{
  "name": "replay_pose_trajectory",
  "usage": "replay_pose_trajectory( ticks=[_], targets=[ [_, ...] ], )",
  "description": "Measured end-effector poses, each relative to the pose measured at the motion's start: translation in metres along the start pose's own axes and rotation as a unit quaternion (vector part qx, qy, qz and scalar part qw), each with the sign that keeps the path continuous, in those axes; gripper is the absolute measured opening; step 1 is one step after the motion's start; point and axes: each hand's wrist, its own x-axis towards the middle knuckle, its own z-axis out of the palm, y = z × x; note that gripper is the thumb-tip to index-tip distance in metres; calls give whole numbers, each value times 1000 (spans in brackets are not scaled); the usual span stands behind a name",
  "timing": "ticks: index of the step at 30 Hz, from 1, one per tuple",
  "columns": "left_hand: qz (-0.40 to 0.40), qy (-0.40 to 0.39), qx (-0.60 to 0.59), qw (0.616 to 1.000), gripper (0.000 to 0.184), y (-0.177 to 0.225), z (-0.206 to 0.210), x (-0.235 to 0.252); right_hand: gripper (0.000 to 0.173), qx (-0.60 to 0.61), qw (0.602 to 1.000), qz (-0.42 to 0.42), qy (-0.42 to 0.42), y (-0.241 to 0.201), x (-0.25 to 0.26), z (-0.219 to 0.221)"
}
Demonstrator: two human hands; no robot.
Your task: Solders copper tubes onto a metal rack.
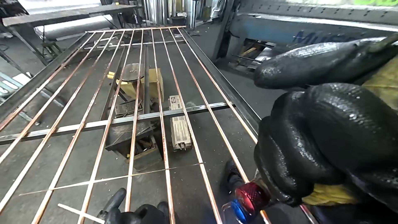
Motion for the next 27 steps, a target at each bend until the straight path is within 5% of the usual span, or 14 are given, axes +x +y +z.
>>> replay_pose_trajectory(
  ticks=[8,12,15,27],
  targets=[
    [5,-13,13,1000,42,1,-1,0,20,30,998,41,29,-3,-7,-7],
    [-1,-5,10,1000,42,2,1,2,10,25,999,16,20,-1,-4,-4],
    [7,-3,9,1000,41,2,0,3,26,41,999,4,-8,2,-1,-5],
    [5,-21,4,1000,40,0,1,4,9,0,1000,-8,8,0,-5,-4]
  ],
)
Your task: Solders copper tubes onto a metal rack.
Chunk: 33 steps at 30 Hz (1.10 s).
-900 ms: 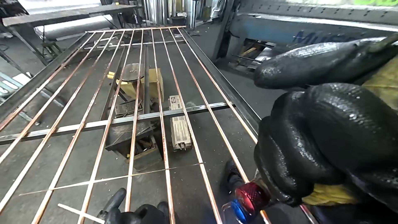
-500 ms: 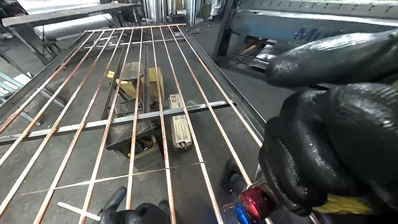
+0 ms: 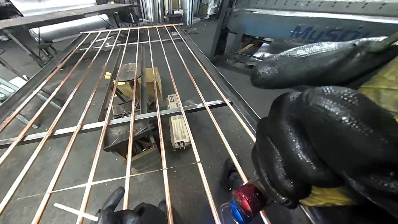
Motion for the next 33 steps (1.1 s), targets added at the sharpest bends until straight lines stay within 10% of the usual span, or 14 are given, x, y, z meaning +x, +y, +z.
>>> replay_pose_trajectory(
  ticks=[16,33],
  targets=[
    [-8,7,17,1000,40,-2,3,0,27,23,1000,3,1,1,1,-2],
    [-3,2,16,1000,41,-2,2,0,11,67,998,5,10,3,-9,-13]
  ],
)
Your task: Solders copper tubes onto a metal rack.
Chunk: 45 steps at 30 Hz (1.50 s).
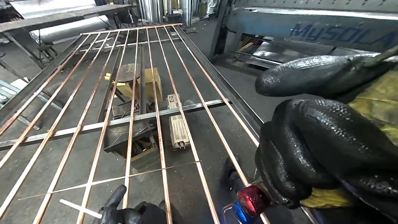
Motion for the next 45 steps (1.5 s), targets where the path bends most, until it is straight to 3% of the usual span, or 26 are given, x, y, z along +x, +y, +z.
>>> replay_pose_trajectory(
  ticks=[2,14,18,22,26,30,35,45],
  targets=[
    [1,0,8,1000,41,1,0,0,18,17,1000,-2,-9,0,-1,0],
    [9,-5,-5,1000,40,1,-2,-1,7,-66,998,-1,-11,-2,8,19],
    [-4,0,-6,1000,41,2,-1,-3,13,-54,998,19,-19,-1,13,23],
    [0,6,1,1000,42,2,-1,-3,5,-44,999,14,-1,5,11,25],
    [-2,11,-1,1000,41,2,2,-2,19,-9,999,25,-21,3,8,20],
    [0,-3,4,1000,41,1,4,-2,12,-74,997,-5,9,-3,7,10],
    [-3,-14,-19,1000,40,-2,7,-2,9,-29,1000,6,-8,-2,4,7],
    [-5,-1,-3,1000,40,-1,14,-2,19,-37,999,-5,5,-4,1,2]
  ],
)
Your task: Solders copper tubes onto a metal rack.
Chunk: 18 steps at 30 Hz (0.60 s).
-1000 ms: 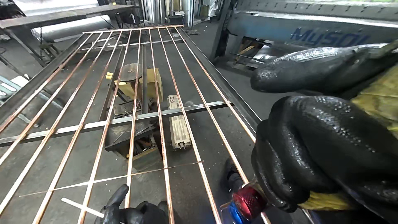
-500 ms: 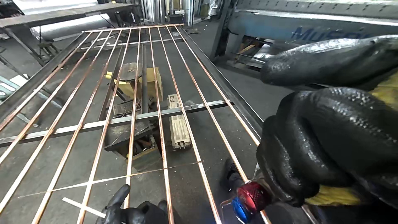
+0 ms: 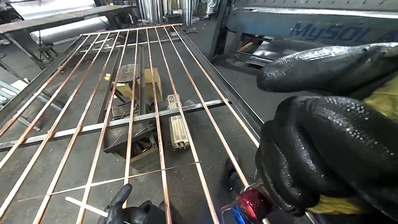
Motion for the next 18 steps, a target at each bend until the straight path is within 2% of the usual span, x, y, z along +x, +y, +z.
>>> replay_pose_trajectory(
  ticks=[4,6,8,10,14,18],
  targets=[
    [1,-8,-2,1000,40,-1,2,0,23,2,1000,-5,-8,1,1,-3],
    [1,-3,-1,1000,41,-1,3,-1,16,17,1000,-2,-9,2,2,-2],
    [-1,-2,1,1000,41,-1,4,0,23,26,999,-9,-19,3,2,-1],
    [-1,-3,1,1000,42,-2,3,0,17,13,1000,-2,3,2,0,0],
    [-3,-8,5,1000,41,-2,4,0,27,2,1000,1,1,2,0,-1],
    [3,-16,5,1000,41,-3,5,-1,17,-3,1000,9,15,-1,0,1]
  ],
)
